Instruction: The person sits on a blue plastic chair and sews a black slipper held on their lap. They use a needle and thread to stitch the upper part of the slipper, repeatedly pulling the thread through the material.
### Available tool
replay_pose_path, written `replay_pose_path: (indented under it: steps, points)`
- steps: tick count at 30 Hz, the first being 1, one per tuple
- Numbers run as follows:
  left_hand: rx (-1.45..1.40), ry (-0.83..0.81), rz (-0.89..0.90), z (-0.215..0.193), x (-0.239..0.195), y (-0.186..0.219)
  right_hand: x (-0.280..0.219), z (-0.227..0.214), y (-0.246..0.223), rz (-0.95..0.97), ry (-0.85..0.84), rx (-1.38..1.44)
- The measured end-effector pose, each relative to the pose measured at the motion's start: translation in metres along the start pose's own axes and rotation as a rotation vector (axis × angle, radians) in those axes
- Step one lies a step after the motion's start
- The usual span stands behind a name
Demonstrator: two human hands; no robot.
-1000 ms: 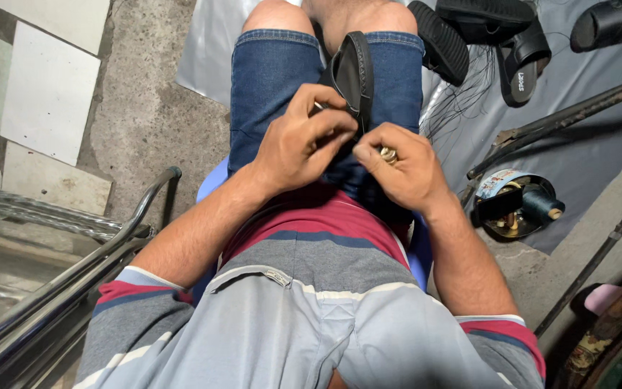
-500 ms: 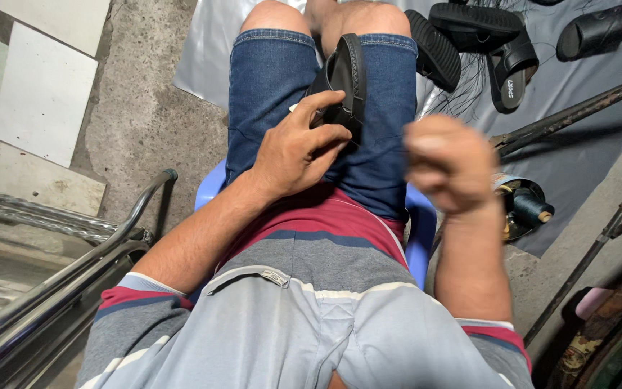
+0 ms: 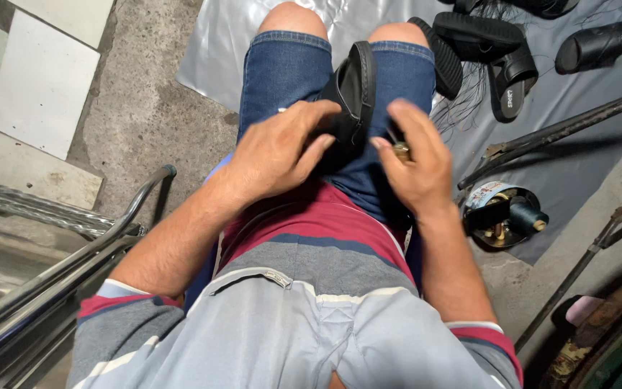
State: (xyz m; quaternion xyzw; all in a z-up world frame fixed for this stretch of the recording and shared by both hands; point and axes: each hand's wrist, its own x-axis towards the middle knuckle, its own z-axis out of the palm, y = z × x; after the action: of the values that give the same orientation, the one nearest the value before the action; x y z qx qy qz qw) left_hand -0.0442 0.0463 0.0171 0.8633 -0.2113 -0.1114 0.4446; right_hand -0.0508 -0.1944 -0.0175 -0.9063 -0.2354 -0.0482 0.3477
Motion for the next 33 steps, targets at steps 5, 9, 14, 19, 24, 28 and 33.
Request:
replay_pose_path:
  steps: [5, 9, 14, 19, 24, 28, 33]
  points:
    - [0.314, -0.227, -0.182, -0.006, 0.012, -0.016, 0.007, 0.012, -0.006, 0.326, -0.035, 0.183]
    - [-0.227, -0.23, 0.013, -0.021, 0.02, -0.019, 0.013, 0.01, 0.008, 0.296, -0.028, 0.191]
    - [-1.07, 0.122, 0.06, -0.052, 0.026, 0.003, 0.025, 0.015, 0.011, 0.234, -0.007, 0.277]
    - [-0.09, -0.143, -0.073, -0.026, 0.043, -0.015, 0.016, 0.017, 0.02, 0.326, -0.069, 0.352]
    - [0.016, -0.174, -0.056, -0.006, 0.052, -0.034, 0.021, 0.027, 0.026, 0.29, 0.065, 0.536]
    - [-0.154, -0.221, -0.064, 0.004, 0.058, -0.054, 0.019, 0.033, 0.029, 0.286, 0.071, 0.464]
    - [-0.121, -0.264, -0.045, -0.001, 0.051, -0.053, 0.018, 0.025, 0.034, 0.324, 0.02, 0.433]
